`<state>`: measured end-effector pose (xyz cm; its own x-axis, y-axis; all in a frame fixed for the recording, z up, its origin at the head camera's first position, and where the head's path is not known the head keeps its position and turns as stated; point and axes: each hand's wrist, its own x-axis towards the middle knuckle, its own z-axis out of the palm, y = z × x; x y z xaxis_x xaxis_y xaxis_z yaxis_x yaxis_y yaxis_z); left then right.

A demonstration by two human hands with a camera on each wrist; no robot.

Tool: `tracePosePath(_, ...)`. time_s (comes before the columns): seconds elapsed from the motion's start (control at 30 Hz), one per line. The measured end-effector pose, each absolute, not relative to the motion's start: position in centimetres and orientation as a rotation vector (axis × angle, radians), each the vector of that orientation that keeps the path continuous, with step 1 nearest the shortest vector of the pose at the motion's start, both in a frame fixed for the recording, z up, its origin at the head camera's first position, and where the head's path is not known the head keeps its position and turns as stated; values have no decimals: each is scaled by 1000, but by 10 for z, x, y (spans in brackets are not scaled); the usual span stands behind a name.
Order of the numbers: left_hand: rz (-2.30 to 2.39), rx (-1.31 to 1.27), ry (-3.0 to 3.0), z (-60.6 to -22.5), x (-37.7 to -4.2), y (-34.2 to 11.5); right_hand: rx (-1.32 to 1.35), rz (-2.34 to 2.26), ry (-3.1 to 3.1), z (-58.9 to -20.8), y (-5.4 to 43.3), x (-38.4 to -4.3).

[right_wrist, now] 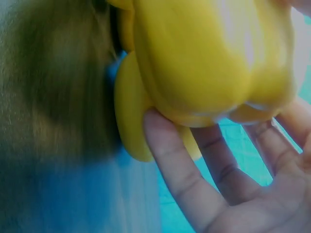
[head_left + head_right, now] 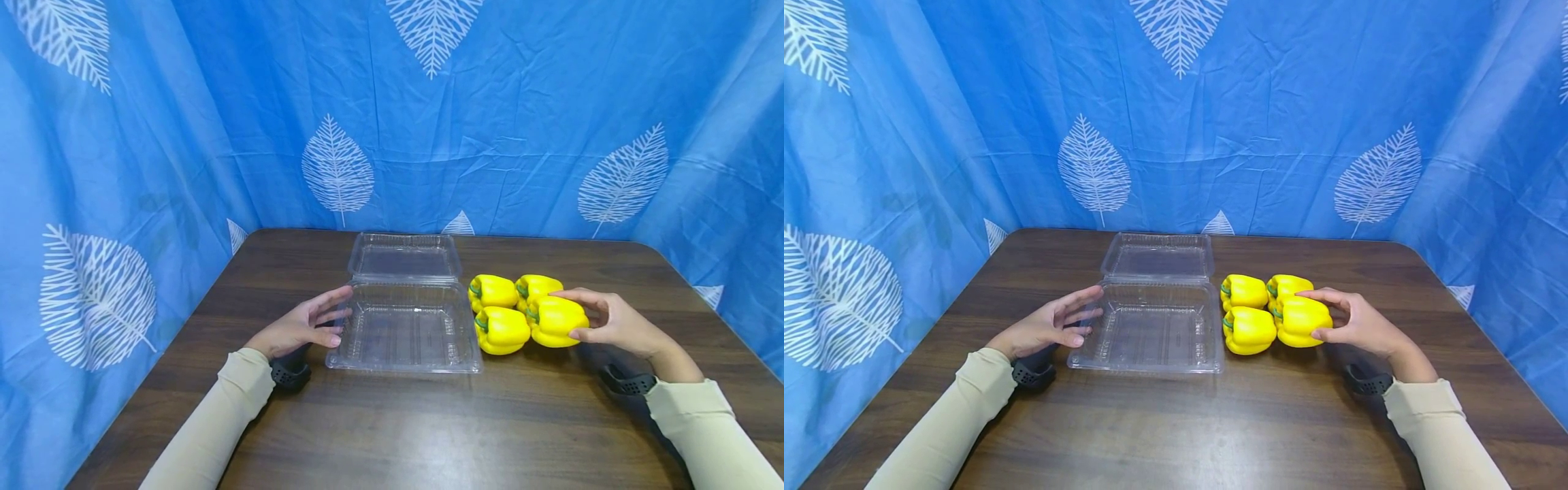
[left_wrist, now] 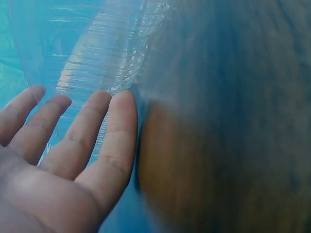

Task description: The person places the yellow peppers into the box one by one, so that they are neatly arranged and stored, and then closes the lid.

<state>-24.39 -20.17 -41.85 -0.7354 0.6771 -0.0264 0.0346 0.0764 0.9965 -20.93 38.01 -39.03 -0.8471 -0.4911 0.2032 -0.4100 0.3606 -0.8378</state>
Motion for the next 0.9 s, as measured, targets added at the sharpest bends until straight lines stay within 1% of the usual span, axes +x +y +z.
tracePosePath(0.9, 1736, 668, 1903, -418, -242, -195, -924, -1660, 2656, -384, 353, -207)
